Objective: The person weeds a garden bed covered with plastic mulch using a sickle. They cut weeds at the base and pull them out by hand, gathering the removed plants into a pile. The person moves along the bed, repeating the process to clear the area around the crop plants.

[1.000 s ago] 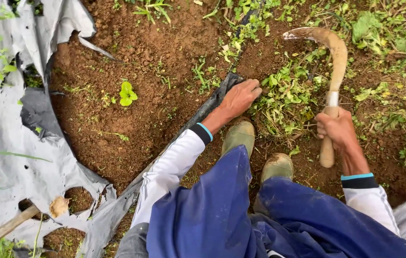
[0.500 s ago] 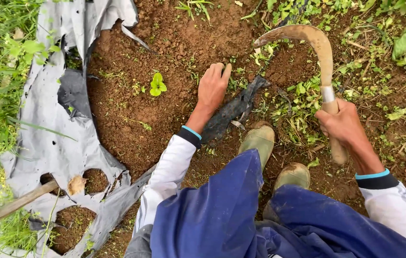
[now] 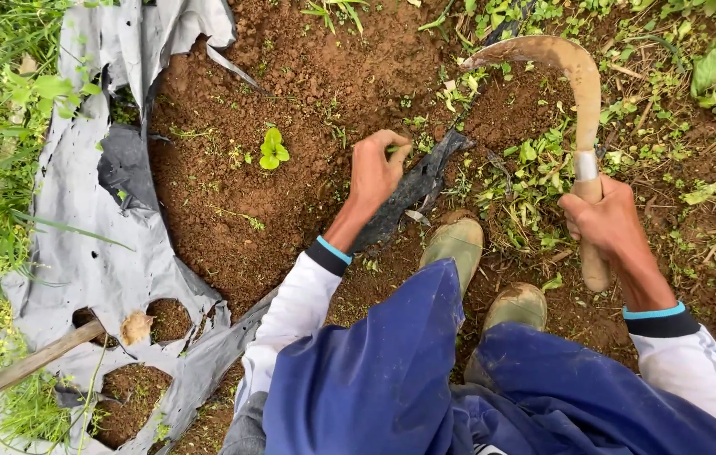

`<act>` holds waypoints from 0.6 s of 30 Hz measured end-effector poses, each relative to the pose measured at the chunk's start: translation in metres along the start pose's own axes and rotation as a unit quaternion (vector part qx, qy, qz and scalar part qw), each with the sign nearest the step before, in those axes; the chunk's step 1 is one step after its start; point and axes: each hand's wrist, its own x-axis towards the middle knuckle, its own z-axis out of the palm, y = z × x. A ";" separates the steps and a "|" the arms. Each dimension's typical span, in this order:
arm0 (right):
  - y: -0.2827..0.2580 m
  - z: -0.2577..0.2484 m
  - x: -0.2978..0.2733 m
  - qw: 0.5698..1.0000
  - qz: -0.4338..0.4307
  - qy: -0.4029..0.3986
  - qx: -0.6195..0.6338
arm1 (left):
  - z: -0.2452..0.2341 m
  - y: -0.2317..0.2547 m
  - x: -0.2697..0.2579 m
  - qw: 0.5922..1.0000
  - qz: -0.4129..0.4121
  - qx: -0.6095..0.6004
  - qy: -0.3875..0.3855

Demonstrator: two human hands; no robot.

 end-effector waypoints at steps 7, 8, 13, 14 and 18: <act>-0.025 0.021 -0.014 0.999 0.016 -0.009 -0.033 | 0.014 -0.007 -0.003 0.983 -0.178 -0.014 -0.036; -0.026 0.027 -0.018 0.999 0.009 -0.016 -0.030 | 0.025 -0.030 -0.006 0.986 -0.016 0.165 0.010; -0.010 0.030 -0.021 0.973 0.076 -0.091 -0.196 | 0.035 -0.047 -0.012 0.934 0.163 0.311 0.073; -0.011 0.031 -0.025 0.988 0.056 -0.063 -0.130 | 0.034 -0.049 -0.013 0.928 0.182 0.318 0.061; 0.024 0.042 0.002 0.992 -0.114 -0.057 0.022 | 0.041 -0.074 -0.009 0.914 0.227 0.327 0.071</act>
